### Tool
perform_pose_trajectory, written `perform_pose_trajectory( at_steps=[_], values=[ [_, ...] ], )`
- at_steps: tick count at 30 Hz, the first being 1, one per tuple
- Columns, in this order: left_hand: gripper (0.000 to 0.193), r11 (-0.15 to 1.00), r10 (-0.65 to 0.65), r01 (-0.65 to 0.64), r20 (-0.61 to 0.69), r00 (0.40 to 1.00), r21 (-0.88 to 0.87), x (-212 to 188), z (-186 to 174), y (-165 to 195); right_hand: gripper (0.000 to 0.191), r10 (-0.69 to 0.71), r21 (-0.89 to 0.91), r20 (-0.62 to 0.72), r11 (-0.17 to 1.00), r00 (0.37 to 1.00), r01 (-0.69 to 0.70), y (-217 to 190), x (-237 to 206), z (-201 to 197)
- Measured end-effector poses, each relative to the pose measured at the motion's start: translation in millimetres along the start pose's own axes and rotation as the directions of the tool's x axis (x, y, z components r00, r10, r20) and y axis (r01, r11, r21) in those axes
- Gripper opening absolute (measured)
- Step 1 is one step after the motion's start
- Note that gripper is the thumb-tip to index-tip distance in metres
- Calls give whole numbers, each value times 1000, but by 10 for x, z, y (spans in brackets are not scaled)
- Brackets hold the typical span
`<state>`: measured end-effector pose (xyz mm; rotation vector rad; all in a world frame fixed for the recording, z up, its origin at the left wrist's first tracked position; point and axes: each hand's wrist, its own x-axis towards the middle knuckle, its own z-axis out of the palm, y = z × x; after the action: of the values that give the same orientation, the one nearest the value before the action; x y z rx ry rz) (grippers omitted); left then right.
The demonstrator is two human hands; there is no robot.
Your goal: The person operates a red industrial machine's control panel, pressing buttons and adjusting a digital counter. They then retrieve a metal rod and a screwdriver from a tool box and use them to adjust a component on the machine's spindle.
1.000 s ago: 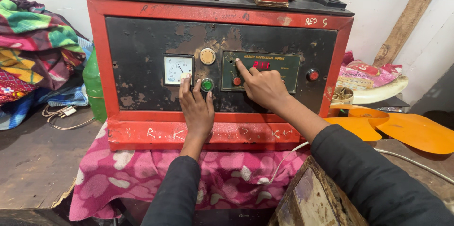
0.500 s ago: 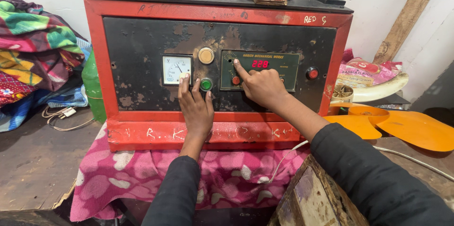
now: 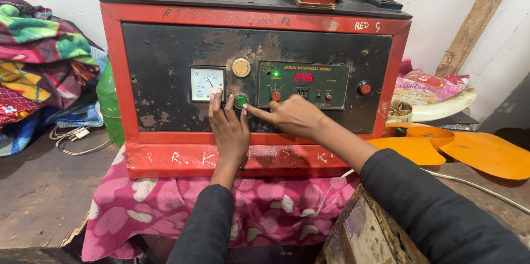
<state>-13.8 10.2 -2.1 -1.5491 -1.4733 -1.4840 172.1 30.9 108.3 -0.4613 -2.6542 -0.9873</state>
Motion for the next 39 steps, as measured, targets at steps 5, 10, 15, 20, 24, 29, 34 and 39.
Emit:
perform_pose_trajectory(
  at_steps=[5,10,15,20,24,29,34,39],
  values=[
    [54,1000,-8,8,18,1000,0,-6,-10,-1,79,141,114,208,979,968,-167,-213,64,43],
    [56,1000,-24,25,41,999,-19,-8,-35,7,79,186,148,212,964,960,-220,-285,96,42],
    [50,1000,-17,17,18,1000,-17,14,-31,10,81,271,295,28,918,962,-267,-261,103,7],
    [47,1000,-16,16,12,1000,-21,7,-24,17,73,566,430,-50,756,823,-494,-178,57,-16],
    [47,1000,-17,17,11,1000,-25,6,-26,21,59,639,469,-66,698,766,-541,-171,73,5],
    [47,1000,-5,5,5,1000,-20,13,-31,19,56,664,504,-51,662,746,-555,-192,87,30],
    [47,1000,-8,9,5,1000,-17,11,-31,13,55,635,514,-116,696,764,-501,-164,72,59],
    [48,1000,-9,9,16,1000,-3,10,-30,10,77,300,261,26,919,954,-296,-160,23,85]
  ],
)
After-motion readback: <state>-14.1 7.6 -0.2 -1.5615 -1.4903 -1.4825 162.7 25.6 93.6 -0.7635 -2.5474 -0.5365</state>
